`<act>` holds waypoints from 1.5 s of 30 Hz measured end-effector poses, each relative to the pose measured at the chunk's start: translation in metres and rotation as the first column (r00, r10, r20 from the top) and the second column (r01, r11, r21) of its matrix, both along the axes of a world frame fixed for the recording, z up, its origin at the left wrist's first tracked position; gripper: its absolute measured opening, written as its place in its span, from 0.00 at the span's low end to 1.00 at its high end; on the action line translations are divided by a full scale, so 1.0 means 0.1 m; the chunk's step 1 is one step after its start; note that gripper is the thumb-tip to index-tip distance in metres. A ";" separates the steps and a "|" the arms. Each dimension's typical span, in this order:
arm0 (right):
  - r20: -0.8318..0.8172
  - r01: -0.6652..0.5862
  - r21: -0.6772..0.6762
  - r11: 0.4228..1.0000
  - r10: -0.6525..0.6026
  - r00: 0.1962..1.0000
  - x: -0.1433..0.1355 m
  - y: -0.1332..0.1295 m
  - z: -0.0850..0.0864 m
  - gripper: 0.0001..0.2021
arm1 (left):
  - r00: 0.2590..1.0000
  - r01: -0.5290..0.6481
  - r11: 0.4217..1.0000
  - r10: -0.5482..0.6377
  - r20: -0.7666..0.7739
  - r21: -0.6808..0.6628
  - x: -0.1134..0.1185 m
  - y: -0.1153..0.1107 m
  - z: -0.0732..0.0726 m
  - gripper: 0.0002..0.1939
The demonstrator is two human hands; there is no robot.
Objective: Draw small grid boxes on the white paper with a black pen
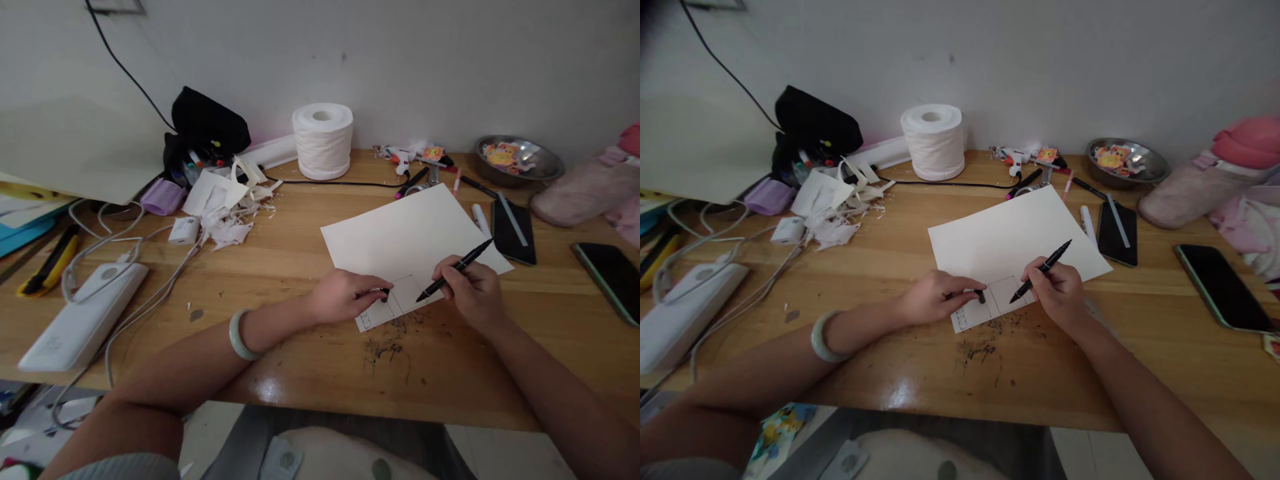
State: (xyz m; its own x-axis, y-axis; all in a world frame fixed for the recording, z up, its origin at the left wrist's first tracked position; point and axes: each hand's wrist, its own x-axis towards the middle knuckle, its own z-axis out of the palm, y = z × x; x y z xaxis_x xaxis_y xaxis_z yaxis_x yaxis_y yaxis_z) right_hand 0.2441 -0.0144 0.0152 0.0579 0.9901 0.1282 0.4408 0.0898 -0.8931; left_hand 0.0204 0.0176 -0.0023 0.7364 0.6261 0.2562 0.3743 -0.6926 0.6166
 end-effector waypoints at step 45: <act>0.195 -0.194 0.197 0.961 0.155 0.969 -0.06 -0.04 0.01 0.11 | 0.998 0.048 0.997 -0.045 -0.039 0.064 0.01 0.02 -0.01 0.13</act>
